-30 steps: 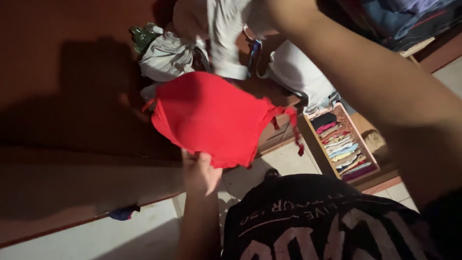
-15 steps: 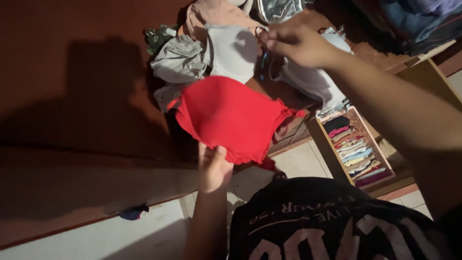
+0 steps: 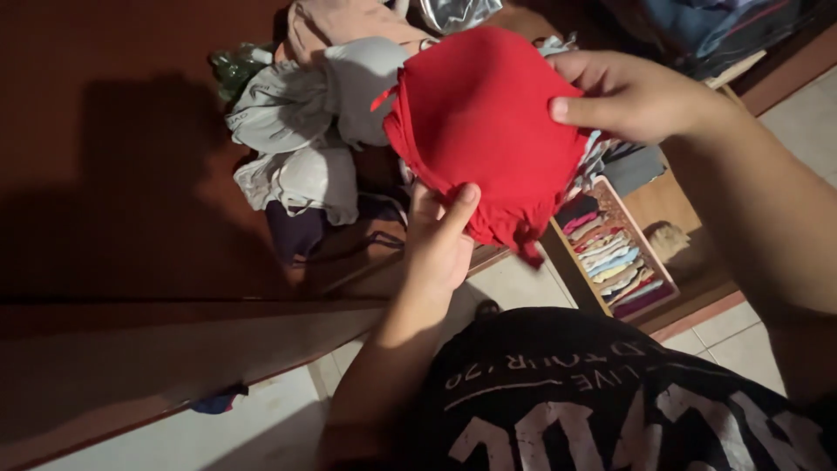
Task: Organizing and folding undergarments into a drawer organizer inside a dresser.
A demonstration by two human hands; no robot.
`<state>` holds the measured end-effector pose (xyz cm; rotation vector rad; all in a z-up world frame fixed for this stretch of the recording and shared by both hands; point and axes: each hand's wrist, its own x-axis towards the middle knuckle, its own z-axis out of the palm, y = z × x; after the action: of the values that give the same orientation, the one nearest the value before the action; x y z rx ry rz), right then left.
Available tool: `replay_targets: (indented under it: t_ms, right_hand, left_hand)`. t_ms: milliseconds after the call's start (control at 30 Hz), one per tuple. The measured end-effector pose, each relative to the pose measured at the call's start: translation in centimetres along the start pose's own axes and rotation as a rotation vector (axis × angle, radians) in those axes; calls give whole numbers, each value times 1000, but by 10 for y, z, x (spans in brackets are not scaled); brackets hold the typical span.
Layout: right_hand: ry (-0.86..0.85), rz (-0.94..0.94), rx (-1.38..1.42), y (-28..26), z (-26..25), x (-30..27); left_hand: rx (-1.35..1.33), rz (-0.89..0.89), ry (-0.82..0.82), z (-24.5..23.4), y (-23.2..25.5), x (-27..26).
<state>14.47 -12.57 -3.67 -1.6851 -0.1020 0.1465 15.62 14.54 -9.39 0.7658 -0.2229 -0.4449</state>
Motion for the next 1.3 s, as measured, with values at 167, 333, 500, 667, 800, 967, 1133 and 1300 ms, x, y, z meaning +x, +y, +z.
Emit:
replay_targets:
  t_ms: [167, 333, 500, 667, 800, 967, 1133, 1300]
  right_hand:
    - [-120, 62, -24, 1, 39, -1]
    - [-177, 202, 122, 62, 67, 32]
    - [152, 58, 128, 69, 84, 102]
    - [150, -346, -905, 56, 86, 182]
    - [113, -115, -1258, 87, 123, 211]
    - [362, -152, -1113, 84, 132, 216]
    - [538, -54, -328, 47, 88, 189]
    - [478, 94, 988, 38, 60, 122]
  left_hand:
    - [-67, -85, 6, -24, 8, -19]
    - [95, -111, 107, -82, 23, -51]
    - [167, -43, 152, -234, -40, -85]
    - [161, -116, 72, -199, 14, -104]
    - [197, -168, 220, -232, 4, -128]
    - [73, -236, 140, -210, 29, -135]
    - [68, -278, 109, -199, 26, -130]
    - [573, 35, -305, -112, 62, -91]
